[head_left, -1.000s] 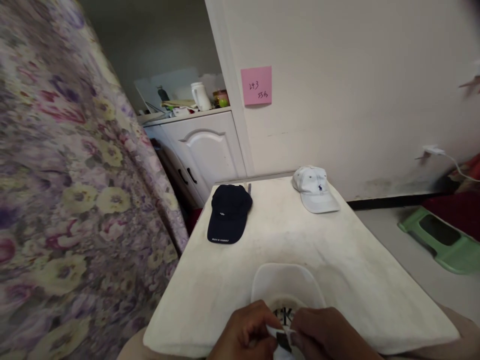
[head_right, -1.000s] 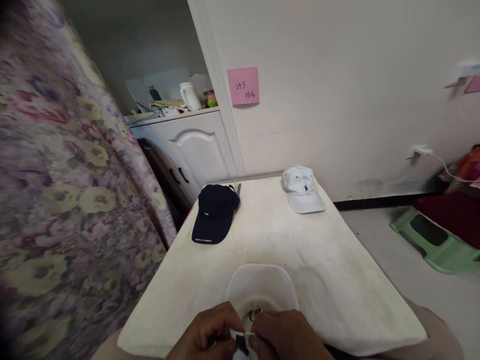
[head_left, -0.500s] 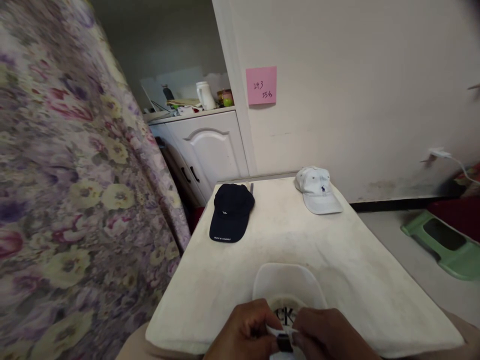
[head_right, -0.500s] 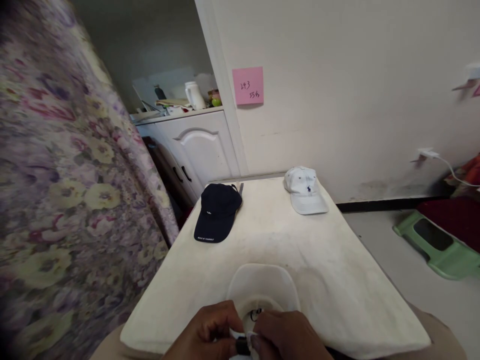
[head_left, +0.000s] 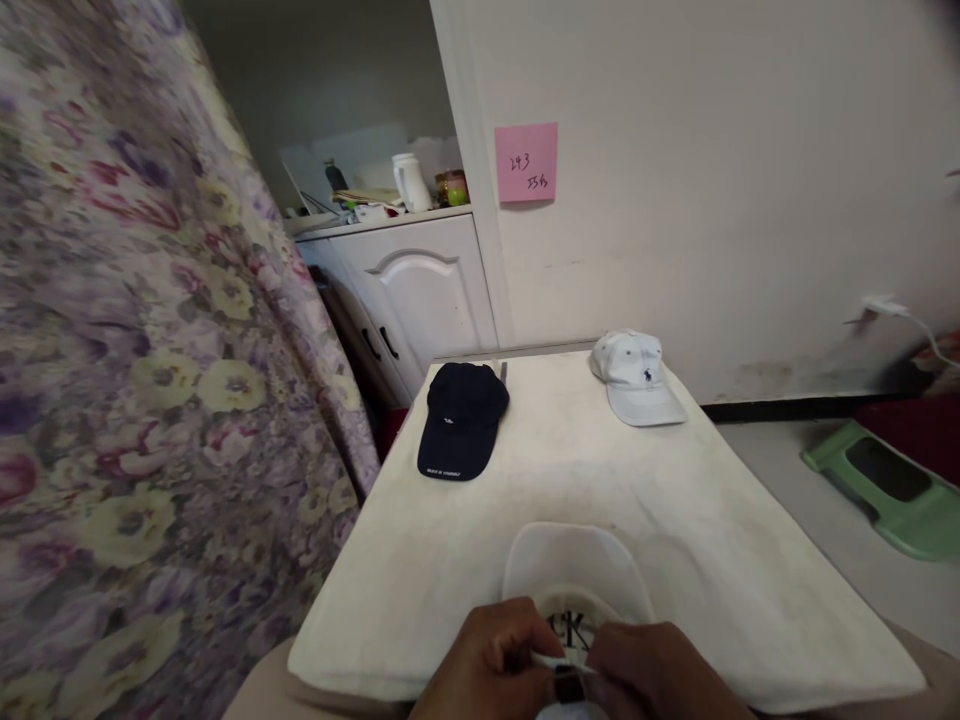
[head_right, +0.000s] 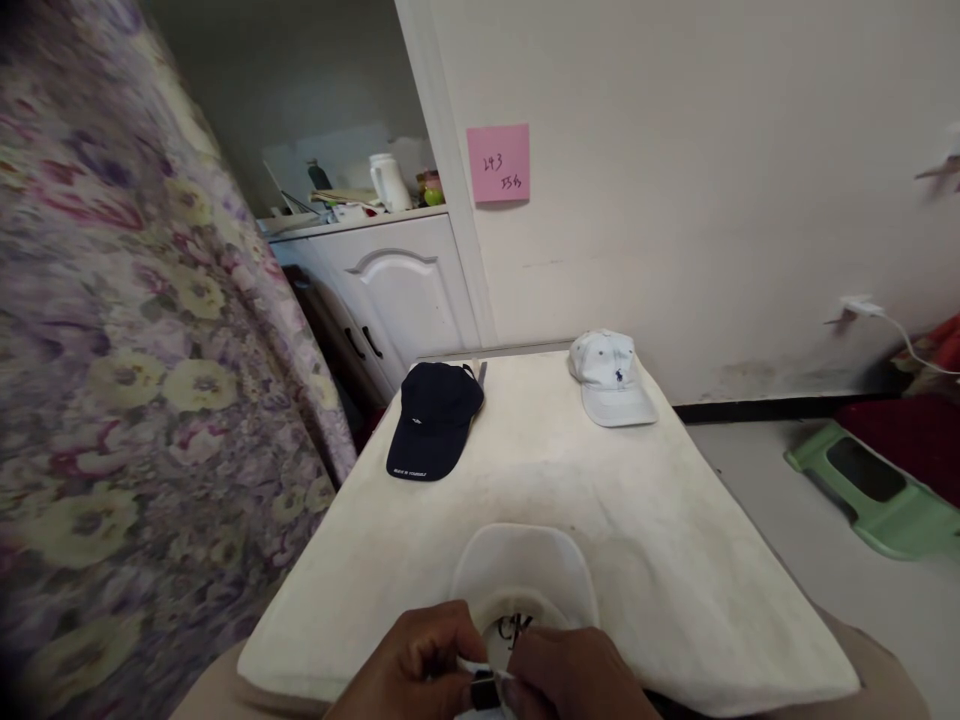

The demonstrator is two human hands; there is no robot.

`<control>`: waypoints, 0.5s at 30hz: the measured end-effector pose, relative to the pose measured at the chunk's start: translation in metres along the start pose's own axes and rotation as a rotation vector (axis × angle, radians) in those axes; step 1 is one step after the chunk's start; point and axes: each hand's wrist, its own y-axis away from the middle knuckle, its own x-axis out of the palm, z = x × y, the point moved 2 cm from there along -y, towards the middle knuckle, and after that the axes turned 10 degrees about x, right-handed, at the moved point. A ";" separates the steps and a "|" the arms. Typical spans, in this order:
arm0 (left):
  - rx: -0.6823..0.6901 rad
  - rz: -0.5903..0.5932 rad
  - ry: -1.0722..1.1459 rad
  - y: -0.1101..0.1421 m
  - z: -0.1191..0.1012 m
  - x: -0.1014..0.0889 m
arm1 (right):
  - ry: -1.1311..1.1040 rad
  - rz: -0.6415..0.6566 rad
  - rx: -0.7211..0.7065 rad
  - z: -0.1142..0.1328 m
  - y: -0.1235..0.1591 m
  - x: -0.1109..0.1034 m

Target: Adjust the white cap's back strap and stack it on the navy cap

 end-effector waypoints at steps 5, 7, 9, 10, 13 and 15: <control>-0.024 0.003 -0.022 0.001 0.009 0.000 | 0.016 0.030 -0.048 0.010 0.003 -0.008; -0.051 -0.025 -0.065 0.000 0.012 -0.001 | 0.023 0.022 -0.050 0.012 0.003 -0.010; -0.060 -0.031 -0.093 0.000 0.012 -0.001 | 0.018 0.027 -0.049 0.013 0.003 -0.011; -0.056 -0.025 -0.094 -0.001 0.011 0.000 | 0.008 0.038 -0.045 0.012 0.003 -0.012; -0.039 0.012 -0.086 0.000 0.008 0.001 | 0.000 0.069 -0.048 0.010 0.003 -0.012; -0.041 0.020 -0.115 0.001 0.007 0.001 | 0.012 0.092 -0.053 0.010 0.002 -0.014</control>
